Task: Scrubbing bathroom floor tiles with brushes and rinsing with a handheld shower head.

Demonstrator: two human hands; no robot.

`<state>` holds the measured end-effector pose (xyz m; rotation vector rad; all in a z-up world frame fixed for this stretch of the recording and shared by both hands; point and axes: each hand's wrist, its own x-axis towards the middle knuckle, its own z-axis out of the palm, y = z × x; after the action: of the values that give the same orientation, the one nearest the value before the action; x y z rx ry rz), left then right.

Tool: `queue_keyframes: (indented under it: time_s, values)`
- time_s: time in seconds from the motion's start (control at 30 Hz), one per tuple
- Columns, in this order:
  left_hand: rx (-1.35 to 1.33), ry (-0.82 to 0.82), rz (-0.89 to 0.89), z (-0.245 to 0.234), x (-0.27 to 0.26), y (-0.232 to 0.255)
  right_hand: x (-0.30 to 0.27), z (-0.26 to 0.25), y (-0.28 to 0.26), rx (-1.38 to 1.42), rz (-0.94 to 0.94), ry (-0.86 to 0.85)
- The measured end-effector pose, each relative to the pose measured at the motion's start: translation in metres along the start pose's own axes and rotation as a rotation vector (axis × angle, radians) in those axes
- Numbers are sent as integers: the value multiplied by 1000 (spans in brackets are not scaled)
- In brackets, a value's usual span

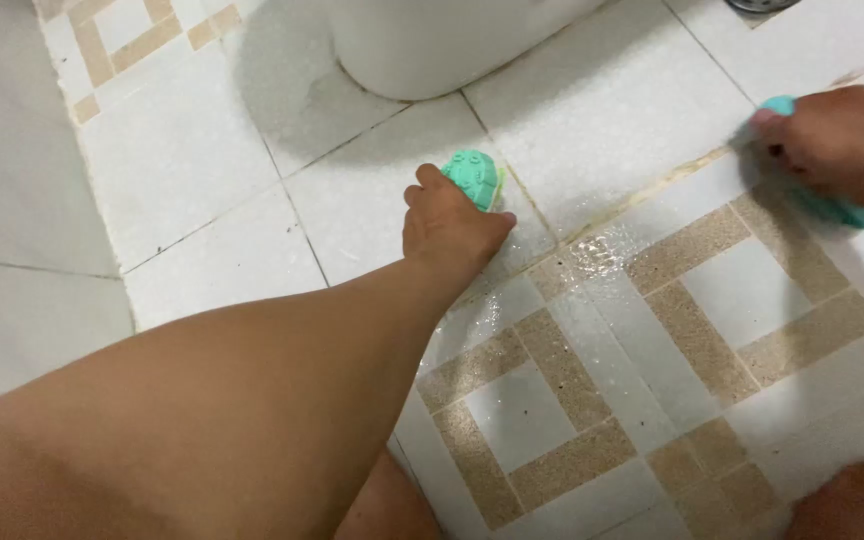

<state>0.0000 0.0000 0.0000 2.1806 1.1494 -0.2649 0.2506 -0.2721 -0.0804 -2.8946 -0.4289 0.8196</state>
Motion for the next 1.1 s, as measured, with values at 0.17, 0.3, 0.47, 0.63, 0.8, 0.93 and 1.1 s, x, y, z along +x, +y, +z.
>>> queue_keyframes:
  time_s: [0.17,0.3,0.47,0.63,0.8,0.93,1.1]
  values:
    - [28,-48,148,14,5,33,-74,15,-49,431,191,-20]
    - [1,-57,257,29,13,53,-149,58,-116,567,-29,-362]
    - [-3,-68,273,34,8,60,-88,20,5,222,-3,-129]
    - [19,-70,207,41,0,76,-70,-18,18,553,296,14]
    - [-3,37,52,19,-38,81,-60,7,-24,653,158,-149]
    - [-43,82,-99,2,-85,75,-71,4,-26,662,114,-249]
    - [-152,131,-278,-22,-136,58,-96,-1,-34,681,196,-175]
